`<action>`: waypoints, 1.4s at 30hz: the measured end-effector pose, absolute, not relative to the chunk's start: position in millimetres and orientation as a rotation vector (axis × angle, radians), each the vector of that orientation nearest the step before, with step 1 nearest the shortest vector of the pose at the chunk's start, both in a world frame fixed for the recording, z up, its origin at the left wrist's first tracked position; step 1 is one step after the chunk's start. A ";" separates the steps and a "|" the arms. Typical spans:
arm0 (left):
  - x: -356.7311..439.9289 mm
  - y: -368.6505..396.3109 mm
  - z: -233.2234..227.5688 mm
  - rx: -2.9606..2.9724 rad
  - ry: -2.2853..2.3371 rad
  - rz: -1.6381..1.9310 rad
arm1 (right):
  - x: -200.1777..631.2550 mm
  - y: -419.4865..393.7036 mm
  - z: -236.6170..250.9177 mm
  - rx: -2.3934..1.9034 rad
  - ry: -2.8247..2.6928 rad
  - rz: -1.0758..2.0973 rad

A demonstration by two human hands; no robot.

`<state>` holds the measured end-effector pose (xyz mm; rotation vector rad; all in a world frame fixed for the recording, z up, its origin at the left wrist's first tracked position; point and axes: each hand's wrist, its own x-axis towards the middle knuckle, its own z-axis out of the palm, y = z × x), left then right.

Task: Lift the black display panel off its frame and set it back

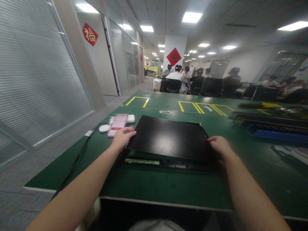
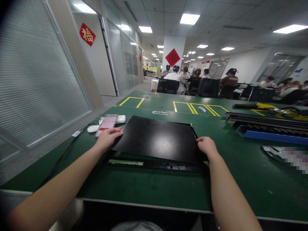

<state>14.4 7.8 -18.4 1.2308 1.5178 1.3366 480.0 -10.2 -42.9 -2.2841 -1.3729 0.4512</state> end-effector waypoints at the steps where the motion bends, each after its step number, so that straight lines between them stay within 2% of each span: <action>1: 13.8 7.3 -17.8 1.274 1.546 1.331 | 480.3 -10.0 -42.9 -2.288 -1.376 0.448; 15: 3.3 13.3 -23.5 1.809 1.804 1.060 | 478.5 -10.2 -41.0 -2.279 -1.379 0.448; 33: 1.5 14.6 -24.8 1.760 1.704 1.077 | 488.3 -8.9 -50.7 -2.168 -1.352 0.515; 42: -2.5 13.6 -23.6 1.984 1.677 0.950 | 489.7 -6.4 -52.7 -2.177 -1.343 0.542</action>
